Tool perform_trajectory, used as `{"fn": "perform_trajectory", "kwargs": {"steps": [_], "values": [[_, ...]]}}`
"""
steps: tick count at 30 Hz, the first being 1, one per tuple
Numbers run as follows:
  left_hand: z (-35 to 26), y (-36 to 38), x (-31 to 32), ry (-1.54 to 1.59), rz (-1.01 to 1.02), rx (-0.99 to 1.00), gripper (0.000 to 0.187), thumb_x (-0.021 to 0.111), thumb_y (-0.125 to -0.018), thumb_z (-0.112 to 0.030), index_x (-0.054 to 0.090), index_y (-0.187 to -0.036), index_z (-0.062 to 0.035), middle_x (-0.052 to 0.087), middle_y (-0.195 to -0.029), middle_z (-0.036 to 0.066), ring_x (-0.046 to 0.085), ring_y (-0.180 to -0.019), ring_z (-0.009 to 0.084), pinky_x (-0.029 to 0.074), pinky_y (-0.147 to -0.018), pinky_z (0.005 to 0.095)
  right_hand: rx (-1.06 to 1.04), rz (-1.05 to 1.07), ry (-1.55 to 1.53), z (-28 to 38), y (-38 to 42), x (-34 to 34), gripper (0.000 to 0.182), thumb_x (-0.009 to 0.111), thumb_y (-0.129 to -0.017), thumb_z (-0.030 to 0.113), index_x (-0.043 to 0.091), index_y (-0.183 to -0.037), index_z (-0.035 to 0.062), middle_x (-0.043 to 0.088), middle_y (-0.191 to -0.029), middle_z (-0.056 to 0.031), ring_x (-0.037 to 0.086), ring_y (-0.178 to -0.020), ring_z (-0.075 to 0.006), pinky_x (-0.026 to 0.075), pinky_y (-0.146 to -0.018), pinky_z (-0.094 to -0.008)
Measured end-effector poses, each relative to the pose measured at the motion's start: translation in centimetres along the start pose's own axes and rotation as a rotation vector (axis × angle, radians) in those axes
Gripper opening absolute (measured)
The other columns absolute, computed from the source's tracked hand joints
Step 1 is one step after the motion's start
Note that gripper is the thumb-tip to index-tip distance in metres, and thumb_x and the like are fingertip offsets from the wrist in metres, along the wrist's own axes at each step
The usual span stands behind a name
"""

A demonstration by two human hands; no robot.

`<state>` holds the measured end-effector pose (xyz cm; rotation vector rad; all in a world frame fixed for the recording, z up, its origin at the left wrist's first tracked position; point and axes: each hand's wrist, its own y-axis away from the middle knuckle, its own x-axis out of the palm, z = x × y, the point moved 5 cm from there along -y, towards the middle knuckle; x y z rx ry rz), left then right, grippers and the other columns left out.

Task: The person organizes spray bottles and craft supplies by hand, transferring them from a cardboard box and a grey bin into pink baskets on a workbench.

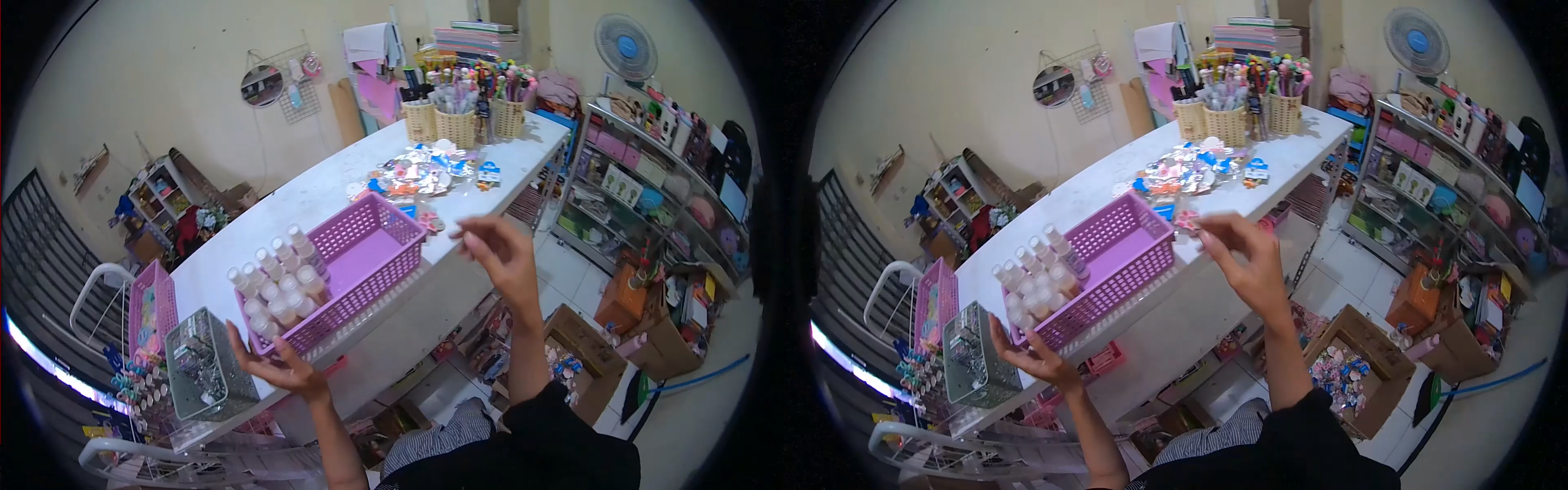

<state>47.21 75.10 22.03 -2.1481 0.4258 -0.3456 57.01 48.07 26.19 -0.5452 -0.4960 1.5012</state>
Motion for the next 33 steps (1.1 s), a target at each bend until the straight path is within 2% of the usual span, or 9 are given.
{"fn": "perform_trajectory", "kwargs": {"steps": [4,8,10,11,13,19,21,28,33], "values": [[0.2,0.0,-0.2,-0.001,-0.007,0.039,0.048,0.044,-0.081,-0.02,0.027,-0.12,0.0025,0.03,-0.125,0.016,0.029,-0.116,0.0266,0.023,-0.097,0.0384,0.345,-0.038,0.008,-8.0,7.8,-3.8,0.017,0.053,-0.078,0.009,0.056,-0.092,-0.0001,0.061,-0.075,-0.0061,0.055,-0.066,-0.0084,0.045,-0.061,-0.0222],[0.2,0.2,-0.6,0.074,-0.087,0.157,0.046,0.046,-0.079,-0.018,0.029,-0.117,0.003,0.033,-0.123,0.017,0.031,-0.116,0.0266,0.023,-0.098,0.0381,0.499,-0.078,0.164,-10.8,14.9,-9.1,0.017,0.055,-0.076,0.01,0.057,-0.09,0.0014,0.061,-0.075,-0.006,0.054,-0.064,-0.0083,0.044,-0.059,-0.0229],[0.1,0.9,-0.9,0.075,-0.106,0.27,0.044,0.047,-0.078,-0.016,0.031,-0.113,0.0038,0.037,-0.118,0.019,0.033,-0.114,0.0286,0.023,-0.097,0.039,0.529,-0.11,0.31,-9.7,16.4,-12.3,0.015,0.056,-0.075,0.01,0.058,-0.089,0.0027,0.06,-0.075,-0.0053,0.054,-0.064,-0.0084,0.043,-0.059,-0.0231],[-0.6,2.0,-1.3,0.08,-0.13,0.468,0.043,0.048,-0.077,-0.016,0.031,-0.112,0.0035,0.038,-0.116,0.019,0.034,-0.111,0.0291,0.024,-0.097,0.0393,0.468,-0.187,0.339,-8.2,16.5,-14.0,0.015,0.055,-0.075,0.009,0.059,-0.088,0.003,0.06,-0.075,-0.0044,0.054,-0.064,-0.0082,0.042,-0.059,-0.0223],[-2.0,4.2,-0.5,0.13,-0.118,0.654,0.042,0.048,-0.077,-0.015,0.032,-0.111,0.0031,0.039,-0.113,0.019,0.036,-0.109,0.0296,0.025,-0.096,0.0397,0.539,-0.356,0.448,-7.1,18.3,-18.1,0.015,0.054,-0.075,0.008,0.059,-0.088,0.0035,0.06,-0.075,-0.0049,0.054,-0.064,-0.0089,0.041,-0.059,-0.0218],[-5.9,17.0,5.1,0.322,0.413,0.273,0.04,0.047,-0.079,-0.007,0.03,-0.114,0.002,0.038,-0.114,0.018,0.038,-0.106,0.0282,0.028,-0.092,0.0382,0.554,-0.862,0.666,-1.6,25.9,-28.4,0.012,0.053,-0.077,0.007,0.058,-0.087,0.0027,0.06,-0.074,-0.0041,0.053,-0.065,-0.0079,0.042,-0.058,-0.0209],[-6.3,21.4,7.2,0.32,0.714,0.032,0.039,0.046,-0.079,-0.007,0.03,-0.114,0.0012,0.036,-0.116,0.017,0.037,-0.105,0.0266,0.03,-0.087,0.0364,0.531,-1.0,0.737,-0.2,29.6,-31.3,0.011,0.053,-0.078,0.006,0.058,-0.086,0.002,0.059,-0.073,-0.0046,0.054,-0.063,-0.0078,0.043,-0.057,-0.0203],[-11.0,31.0,9.8,0.298,1.068,-0.11,0.039,0.047,-0.08,-0.009,0.032,-0.115,-0.0008,0.034,-0.117,0.013,0.036,-0.105,0.0228,0.029,-0.086,0.0345,0.692,-1.133,0.931,4.9,38.8,-37.3,0.01,0.052,-0.078,0.002,0.057,-0.086,0.0,0.059,-0.073,-0.0065,0.056,-0.062,-0.0089,0.044,-0.057,-0.0198],[-14.3,34.3,11.0,0.313,1.1,-0.217,0.041,0.049,-0.078,-0.007,0.031,-0.115,-0.0013,0.033,-0.117,0.013,0.039,-0.101,0.0229,0.029,-0.085,0.0341,0.695,-1.213,0.918,6.7,40.8,-41.4,0.014,0.053,-0.079,0.009,0.057,-0.086,-0.0009,0.059,-0.074,-0.0076,0.056,-0.065,-0.0102,0.044,-0.062,-0.0221]]}}
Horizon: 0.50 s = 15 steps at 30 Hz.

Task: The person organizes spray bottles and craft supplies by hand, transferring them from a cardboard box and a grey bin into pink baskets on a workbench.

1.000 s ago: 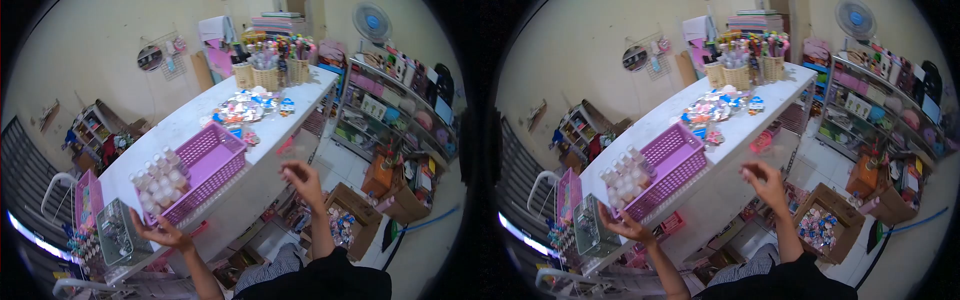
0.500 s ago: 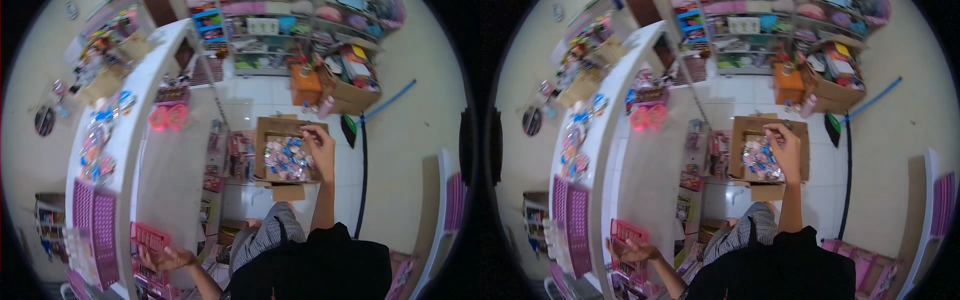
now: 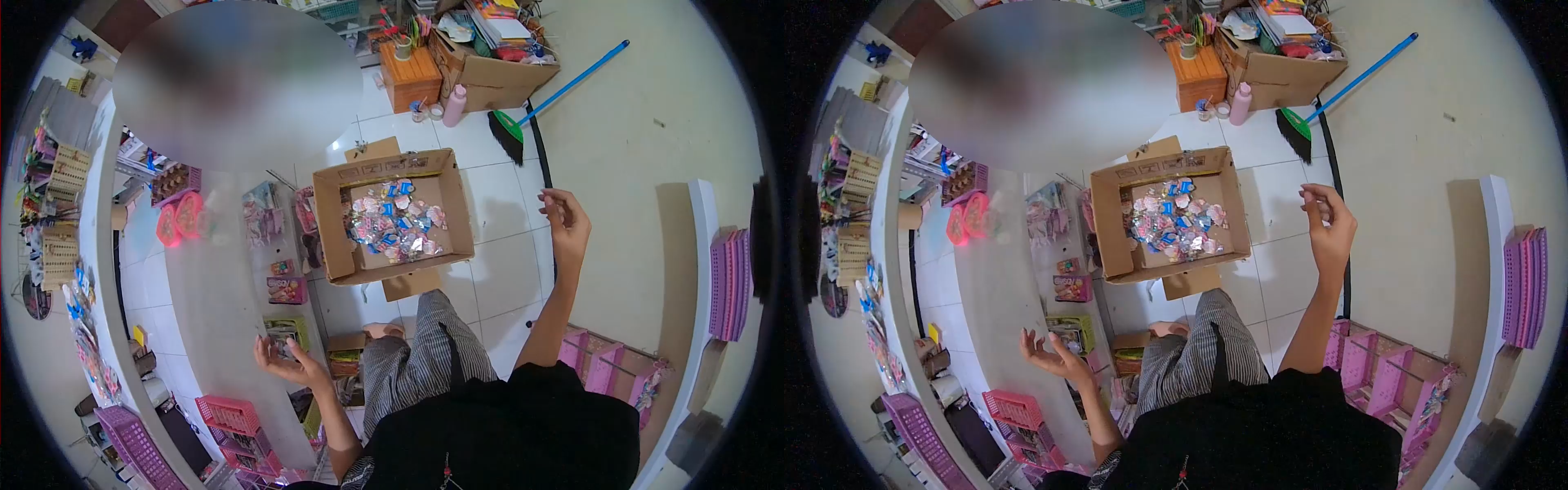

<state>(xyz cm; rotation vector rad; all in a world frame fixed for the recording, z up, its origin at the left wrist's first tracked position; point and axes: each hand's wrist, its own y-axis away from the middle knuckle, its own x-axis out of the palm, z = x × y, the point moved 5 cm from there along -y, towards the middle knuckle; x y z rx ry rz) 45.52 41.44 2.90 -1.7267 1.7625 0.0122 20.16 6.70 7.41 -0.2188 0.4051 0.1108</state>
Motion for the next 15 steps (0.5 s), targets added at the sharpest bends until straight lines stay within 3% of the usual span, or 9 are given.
{"fn": "perform_trajectory", "kwargs": {"steps": [6,9,15], "values": [[0.0,-0.1,-0.4,-0.058,-0.189,-0.015,0.039,0.05,-0.08,-0.011,0.035,-0.115,-0.0017,0.037,-0.114,0.01,0.039,-0.099,0.0209,0.031,-0.083,0.0324,-0.025,0.145,-0.062,-0.1,-2.8,2.4,0.013,0.051,-0.08,0.007,0.055,-0.088,-0.0019,0.059,-0.082,-0.0075,0.056,-0.072,-0.0114,0.046,-0.065,-0.023],[0.6,-0.2,-3.0,-0.108,-0.334,-0.11,0.039,0.049,-0.08,-0.009,0.035,-0.115,-0.0014,0.038,-0.114,0.01,0.04,-0.099,0.0211,0.032,-0.083,0.032,-0.001,0.238,-0.066,0.6,-3.8,4.9,0.014,0.053,-0.08,0.01,0.055,-0.088,-0.0014,0.058,-0.082,-0.0068,0.055,-0.072,-0.0113,0.045,-0.065,-0.0225],[2.4,1.7,-9.4,-0.199,-0.574,-0.216,0.04,0.048,-0.079,-0.006,0.034,-0.116,-0.0016,0.037,-0.114,0.01,0.04,-0.1,0.0211,0.032,-0.083,0.0323,-0.145,0.393,-0.131,4.9,-3.3,12.0,0.013,0.053,-0.079,0.01,0.057,-0.085,-0.0001,0.058,-0.076,-0.0043,0.054,-0.065,-0.0091,0.043,-0.061,-0.0199]]}}
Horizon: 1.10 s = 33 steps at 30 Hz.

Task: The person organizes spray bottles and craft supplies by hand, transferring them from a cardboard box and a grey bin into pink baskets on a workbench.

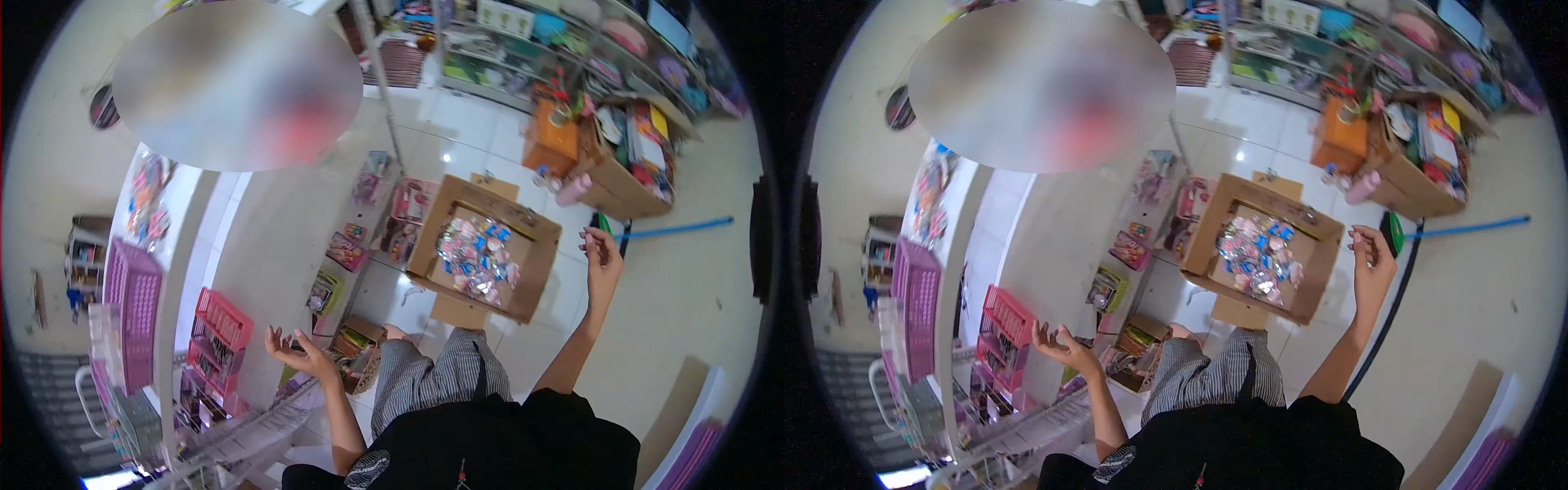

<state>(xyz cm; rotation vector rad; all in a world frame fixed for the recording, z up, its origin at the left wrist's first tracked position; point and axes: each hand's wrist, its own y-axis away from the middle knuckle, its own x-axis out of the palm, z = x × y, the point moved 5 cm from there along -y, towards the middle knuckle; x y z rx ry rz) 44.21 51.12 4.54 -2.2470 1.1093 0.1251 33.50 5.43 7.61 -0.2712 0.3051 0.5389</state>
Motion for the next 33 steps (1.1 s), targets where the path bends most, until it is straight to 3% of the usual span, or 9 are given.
{"fn": "perform_trajectory", "kwargs": {"steps": [9,12,16,20,23,26,29,32,33], "values": [[5.3,-3.8,-9.3,-0.104,-0.235,-0.047,0.041,0.048,-0.076,-0.002,0.035,-0.114,-0.0024,0.038,-0.114,0.009,0.04,-0.098,0.0193,0.031,-0.081,0.0298,-0.218,0.323,-0.039,7.9,2.7,16.7,0.014,0.052,-0.08,0.013,0.057,-0.085,0.0,0.056,-0.075,-0.0023,0.05,-0.07,-0.0071,0.04,-0.062,-0.0195],[5.4,-6.2,-12.2,-0.135,-0.291,0.087,0.041,0.048,-0.075,-0.001,0.035,-0.113,-0.0024,0.037,-0.114,0.009,0.039,-0.098,0.0195,0.031,-0.081,0.0292,-0.201,0.477,-0.263,10.7,5.3,23.2,0.013,0.052,-0.08,0.012,0.057,-0.085,0.0008,0.055,-0.077,-0.0024,0.049,-0.069,-0.0067,0.039,-0.062,-0.0192],[2.5,-9.8,-17.1,-0.135,-0.465,0.267,0.043,0.048,-0.071,0.001,0.033,-0.111,-0.0007,0.034,-0.112,0.014,0.037,-0.101,0.023,0.032,-0.08,0.0313,-0.18,0.747,-0.498,19.1,11.2,29.8,0.013,0.053,-0.079,0.009,0.056,-0.088,-0.0002,0.056,-0.079,-0.0044,0.051,-0.07,-0.0081,0.04,-0.062,-0.0196],[0.9,-13.1,-20.4,0.112,-0.625,0.278,0.046,0.043,-0.071,0.002,0.029,-0.115,0.0005,0.035,-0.115,0.013,0.036,-0.103,0.0202,0.028,-0.088,0.0308,-0.298,0.929,-0.627,28.5,15.6,33.4,0.015,0.053,-0.079,0.008,0.055,-0.091,-0.0014,0.058,-0.082,-0.0055,0.051,-0.071,-0.0082,0.04,-0.061,-0.0198],[-1.5,-16.3,-21.1,0.102,-0.59,0.285,0.046,0.043,-0.072,-0.001,0.028,-0.116,0.0002,0.032,-0.12,0.014,0.033,-0.109,0.022,0.026,-0.091,0.0325,-0.427,0.988,-0.737,34.5,17.6,35.7,0.017,0.05,-0.081,0.011,0.054,-0.093,-0.0004,0.058,-0.082,-0.0062,0.052,-0.067,-0.0081,0.04,-0.057,-0.0195],[-1.7,-18.0,-21.4,0.118,-0.528,0.243,0.048,0.045,-0.075,-0.007,0.026,-0.119,0.0001,0.029,-0.124,0.016,0.028,-0.116,0.0249,0.02,-0.097,0.0363,-0.497,1.085,-0.612,38.4,19.0,38.0,0.022,0.049,-0.082,0.017,0.054,-0.093,-0.001,0.059,-0.075,-0.0087,0.053,-0.06,-0.0087,0.04,-0.051,-0.0199],[-0.5,-19.6,-21.3,0.289,-0.433,0.111,0.052,0.045,-0.078,-0.011,0.021,-0.123,0.0004,0.024,-0.128,0.019,0.024,-0.119,0.0279,0.016,-0.099,0.038,-0.7,1.152,-0.275,40.4,19.5,40.3,0.032,0.053,-0.079,0.024,0.052,-0.096,-0.0034,0.056,-0.061,-0.0114,0.054,-0.049,-0.0119,0.041,-0.044,-0.0235],[-0.4,-20.5,-21.3,0.344,-0.377,0.044,0.053,0.045,-0.08,-0.013,0.019,-0.124,0.0004,0.024,-0.128,0.021,0.026,-0.118,0.0281,0.018,-0.098,0.0373,-0.918,1.226,-0.138,41.6,19.1,42.5,0.034,0.057,-0.077,0.025,0.053,-0.095,-0.0031,0.056,-0.06,-0.0103,0.054,-0.049,-0.012,0.042,-0.044,-0.0247],[-0.4,-20.6,-21.1,0.372,-0.36,0.011,0.056,0.046,-0.08,-0.015,0.016,-0.125,0.0009,0.025,-0.126,0.021,0.028,-0.117,0.0273,0.019,-0.097,0.0363,-0.897,1.284,-0.112,41.7,19.0,43.3,0.037,0.059,-0.074,0.025,0.052,-0.097,-0.0028,0.056,-0.059,-0.0103,0.054,-0.049,-0.0116,0.042,-0.044,-0.0251]]}}
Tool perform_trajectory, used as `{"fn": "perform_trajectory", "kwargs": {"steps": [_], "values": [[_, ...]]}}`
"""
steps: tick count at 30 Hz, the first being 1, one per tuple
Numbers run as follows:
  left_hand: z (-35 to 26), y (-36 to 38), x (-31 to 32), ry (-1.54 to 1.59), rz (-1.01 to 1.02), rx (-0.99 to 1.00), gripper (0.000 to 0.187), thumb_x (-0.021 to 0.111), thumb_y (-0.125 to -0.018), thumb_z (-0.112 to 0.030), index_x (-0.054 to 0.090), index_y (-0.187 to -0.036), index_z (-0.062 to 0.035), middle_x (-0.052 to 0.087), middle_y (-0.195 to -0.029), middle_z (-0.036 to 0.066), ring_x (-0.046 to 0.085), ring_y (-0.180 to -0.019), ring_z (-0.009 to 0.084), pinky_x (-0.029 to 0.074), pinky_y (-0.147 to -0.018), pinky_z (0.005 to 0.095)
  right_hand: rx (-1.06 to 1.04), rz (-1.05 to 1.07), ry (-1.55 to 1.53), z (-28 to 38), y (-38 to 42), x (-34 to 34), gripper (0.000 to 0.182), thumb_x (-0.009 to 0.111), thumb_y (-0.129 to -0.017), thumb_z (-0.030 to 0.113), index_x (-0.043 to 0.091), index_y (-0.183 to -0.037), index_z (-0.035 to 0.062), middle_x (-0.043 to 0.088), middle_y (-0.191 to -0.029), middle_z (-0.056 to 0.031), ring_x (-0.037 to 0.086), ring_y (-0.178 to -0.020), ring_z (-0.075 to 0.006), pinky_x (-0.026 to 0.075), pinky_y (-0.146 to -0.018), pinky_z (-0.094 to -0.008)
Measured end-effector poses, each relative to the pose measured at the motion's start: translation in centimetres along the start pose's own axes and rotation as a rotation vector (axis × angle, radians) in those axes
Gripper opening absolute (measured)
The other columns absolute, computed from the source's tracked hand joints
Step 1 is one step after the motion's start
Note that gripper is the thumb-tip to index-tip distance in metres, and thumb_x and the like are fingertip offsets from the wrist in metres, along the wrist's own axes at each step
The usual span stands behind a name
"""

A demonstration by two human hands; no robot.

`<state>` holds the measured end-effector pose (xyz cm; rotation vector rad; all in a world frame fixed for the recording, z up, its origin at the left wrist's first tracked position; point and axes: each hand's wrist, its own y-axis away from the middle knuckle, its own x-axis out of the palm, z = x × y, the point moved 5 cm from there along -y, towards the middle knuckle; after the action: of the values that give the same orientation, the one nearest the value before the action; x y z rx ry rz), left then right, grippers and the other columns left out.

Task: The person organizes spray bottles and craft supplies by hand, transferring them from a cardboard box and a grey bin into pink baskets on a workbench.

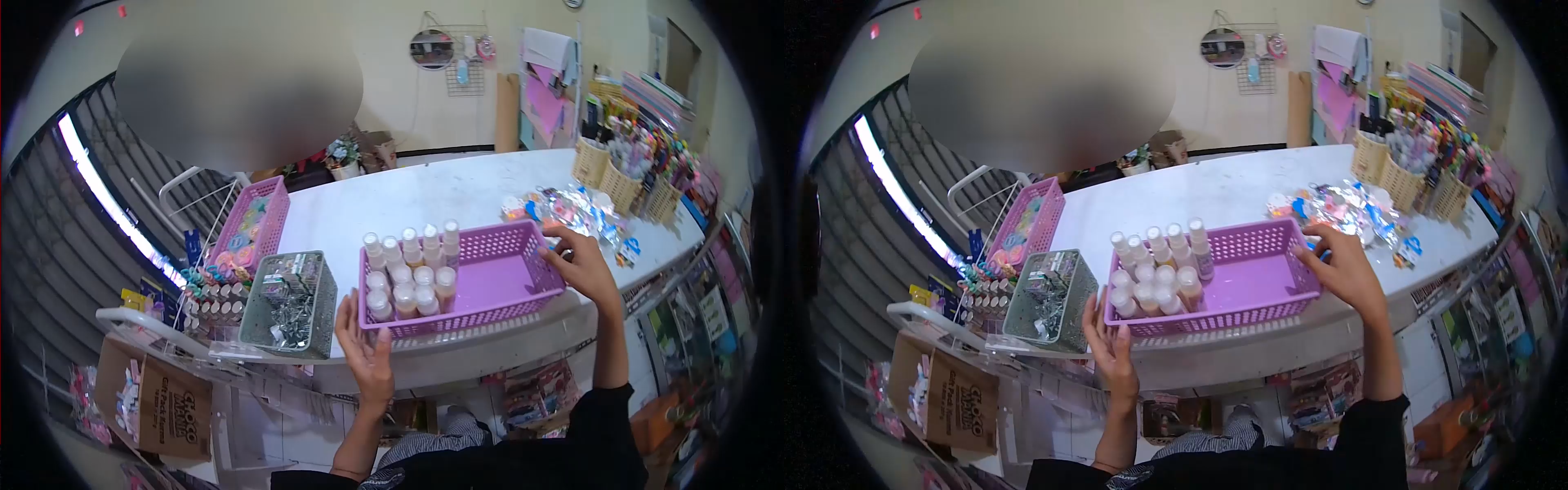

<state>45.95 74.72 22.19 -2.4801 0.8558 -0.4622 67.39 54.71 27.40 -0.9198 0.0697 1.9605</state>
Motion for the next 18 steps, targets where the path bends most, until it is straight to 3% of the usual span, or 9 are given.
{"fn": "perform_trajectory", "kwargs": {"steps": [3,4,8,11,12,16,18], "values": [[0.6,0.0,0.0,-0.008,0.048,-0.066,0.064,0.051,-0.079,-0.016,0.012,-0.126,0.0025,0.022,-0.126,0.021,0.025,-0.118,0.0263,0.019,-0.098,0.036,0.051,0.181,-0.008,-0.8,-1.0,0.3,0.039,0.06,-0.074,0.026,0.05,-0.099,-0.0021,0.057,-0.06,-0.0104,0.055,-0.049,-0.0123,0.041,-0.044,-0.0246],[0.6,-0.1,-0.2,-0.022,0.017,-0.06,0.064,0.051,-0.079,-0.016,0.012,-0.126,0.0025,0.022,-0.126,0.021,0.025,-0.118,0.0263,0.019,-0.098,0.036,0.056,0.252,-0.076,-1.6,-1.4,0.7,0.041,0.059,-0.075,0.024,0.043,-0.103,-0.001,0.055,-0.057,-0.0102,0.054,-0.048,-0.0123,0.04,-0.041,-0.0236],[1.7,0.2,0.3,-0.034,0.071,-0.064,0.073,0.058,-0.076,-0.018,0.01,-0.126,0.0032,0.027,-0.122,0.02,0.035,-0.111,0.025,0.033,-0.09,0.0341,0.16,0.448,-0.093,-0.3,-1.6,0.8,0.045,0.056,-0.075,0.015,0.031,-0.11,0.0007,0.053,-0.054,-0.0094,0.054,-0.044,-0.0128,0.037,-0.037,-0.0225],[1.4,0.4,0.8,-0.069,0.074,-0.076,0.077,0.061,-0.072,-0.006,0.007,-0.127,0.0001,0.021,-0.125,0.015,0.027,-0.116,0.0243,0.024,-0.096,0.0353,0.111,0.489,-0.148,-0.9,-1.9,1.0,0.047,0.055,-0.074,0.01,0.028,-0.111,-0.0002,0.053,-0.053,-0.0092,0.054,-0.044,-0.0138,0.038,-0.038,-0.0232],[1.5,0.4,0.8,-0.047,0.048,-0.092,0.079,0.064,-0.069,-0.006,0.01,-0.126,0.0,0.022,-0.125,0.015,0.028,-0.116,0.0238,0.025,-0.096,0.0353,0.106,0.514,-0.094,-0.8,-2.0,1.0,0.048,0.052,-0.071,0.004,0.027,-0.111,-0.0006,0.052,-0.051,-0.0089,0.053,-0.043,-0.0138,0.039,-0.038,-0.0234],[1.6,0.4,1.0,-0.01,0.02,-0.118,0.078,0.065,-0.068,-0.007,0.012,-0.125,0.0003,0.023,-0.124,0.014,0.029,-0.115,0.0231,0.025,-0.096,0.0353,0.13,0.513,-0.119,-0.6,-2.3,1.0,0.049,0.047,-0.066,0.0,0.028,-0.111,-0.0011,0.052,-0.052,-0.0091,0.053,-0.043,-0.014,0.038,-0.039,-0.0236],[1.3,0.4,1.0,-0.074,-0.001,-0.017,0.074,0.064,-0.069,-0.005,0.016,-0.124,0.0033,0.031,-0.119,0.018,0.038,-0.108,0.0231,0.035,-0.09,0.0333,0.145,0.512,-0.128,-0.8,-2.5,0.9,0.049,0.047,-0.066,0.0,0.028,-0.111,-0.0012,0.052,-0.053,-0.0094,0.053,-0.044,-0.0138,0.038,-0.039,-0.0235]]}}
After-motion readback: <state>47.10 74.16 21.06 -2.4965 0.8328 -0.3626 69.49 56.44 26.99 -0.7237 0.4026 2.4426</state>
